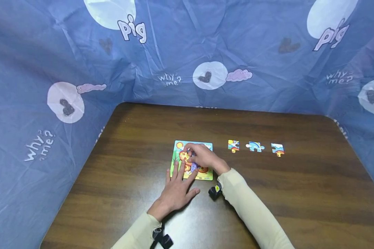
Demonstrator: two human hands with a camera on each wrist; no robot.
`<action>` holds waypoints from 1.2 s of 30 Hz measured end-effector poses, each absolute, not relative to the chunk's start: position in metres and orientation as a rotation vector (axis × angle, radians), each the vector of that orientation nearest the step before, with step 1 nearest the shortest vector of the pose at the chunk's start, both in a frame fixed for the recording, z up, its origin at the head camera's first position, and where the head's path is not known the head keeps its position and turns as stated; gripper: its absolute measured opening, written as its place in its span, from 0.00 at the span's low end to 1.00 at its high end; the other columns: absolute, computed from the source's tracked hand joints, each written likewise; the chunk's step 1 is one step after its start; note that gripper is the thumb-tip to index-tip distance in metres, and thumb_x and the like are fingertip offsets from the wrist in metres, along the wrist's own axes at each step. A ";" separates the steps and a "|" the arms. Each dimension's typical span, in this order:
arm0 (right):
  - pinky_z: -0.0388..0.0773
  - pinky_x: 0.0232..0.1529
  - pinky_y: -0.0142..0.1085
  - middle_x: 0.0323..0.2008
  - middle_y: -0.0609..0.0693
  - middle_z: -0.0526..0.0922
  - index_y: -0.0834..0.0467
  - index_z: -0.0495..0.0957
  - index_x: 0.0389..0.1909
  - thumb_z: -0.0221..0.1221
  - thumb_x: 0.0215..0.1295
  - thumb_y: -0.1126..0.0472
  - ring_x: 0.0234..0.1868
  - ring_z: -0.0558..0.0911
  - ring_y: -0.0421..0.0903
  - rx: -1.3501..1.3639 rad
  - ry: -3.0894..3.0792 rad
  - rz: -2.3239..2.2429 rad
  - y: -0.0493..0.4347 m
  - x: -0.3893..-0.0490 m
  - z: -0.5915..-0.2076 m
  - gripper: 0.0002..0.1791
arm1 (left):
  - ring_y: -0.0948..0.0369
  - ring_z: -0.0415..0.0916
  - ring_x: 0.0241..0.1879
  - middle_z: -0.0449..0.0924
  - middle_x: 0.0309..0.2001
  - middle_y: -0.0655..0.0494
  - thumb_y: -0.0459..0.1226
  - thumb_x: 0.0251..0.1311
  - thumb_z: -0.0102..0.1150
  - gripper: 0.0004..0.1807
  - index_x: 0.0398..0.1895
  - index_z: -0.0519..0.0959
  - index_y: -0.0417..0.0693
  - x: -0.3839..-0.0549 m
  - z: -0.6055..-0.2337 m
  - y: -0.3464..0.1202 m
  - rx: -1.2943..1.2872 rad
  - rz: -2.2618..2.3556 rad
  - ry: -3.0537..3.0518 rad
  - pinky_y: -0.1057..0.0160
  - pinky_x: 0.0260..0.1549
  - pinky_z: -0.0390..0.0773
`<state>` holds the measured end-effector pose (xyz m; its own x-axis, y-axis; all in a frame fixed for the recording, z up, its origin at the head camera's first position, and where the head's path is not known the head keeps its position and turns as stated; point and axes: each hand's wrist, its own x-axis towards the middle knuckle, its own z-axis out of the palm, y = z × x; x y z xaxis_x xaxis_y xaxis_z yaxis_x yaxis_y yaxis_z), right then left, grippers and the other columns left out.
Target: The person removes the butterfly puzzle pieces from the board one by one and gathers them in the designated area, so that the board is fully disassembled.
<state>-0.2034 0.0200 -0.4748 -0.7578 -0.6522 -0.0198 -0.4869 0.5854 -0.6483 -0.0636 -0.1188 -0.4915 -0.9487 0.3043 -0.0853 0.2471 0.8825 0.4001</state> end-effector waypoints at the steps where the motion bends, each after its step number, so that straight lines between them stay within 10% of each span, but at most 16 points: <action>1: 0.72 0.36 0.30 0.31 0.49 0.81 0.57 0.79 0.47 0.65 0.61 0.71 0.32 0.76 0.39 -0.945 2.565 -0.928 0.020 -0.203 -0.475 0.14 | 0.35 0.32 0.80 0.40 0.81 0.34 0.58 0.71 0.47 0.35 0.78 0.60 0.61 -0.063 -0.492 -0.119 0.425 0.591 2.901 0.27 0.72 0.42; 36: 0.75 0.40 0.33 0.34 0.48 0.84 0.56 0.82 0.54 0.64 0.65 0.66 0.33 0.77 0.39 -1.047 2.639 -0.879 0.023 -0.200 -0.477 0.16 | 0.34 0.31 0.80 0.39 0.81 0.34 0.58 0.70 0.49 0.35 0.78 0.59 0.61 -0.064 -0.490 -0.118 0.425 0.586 2.915 0.28 0.73 0.41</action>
<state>-0.2001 0.0227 -0.4768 -0.7392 -0.6710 0.0575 -0.5715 0.5797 -0.5807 -0.0643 -0.1176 -0.4904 -0.9506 0.3002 -0.0790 0.2463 0.8843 0.3966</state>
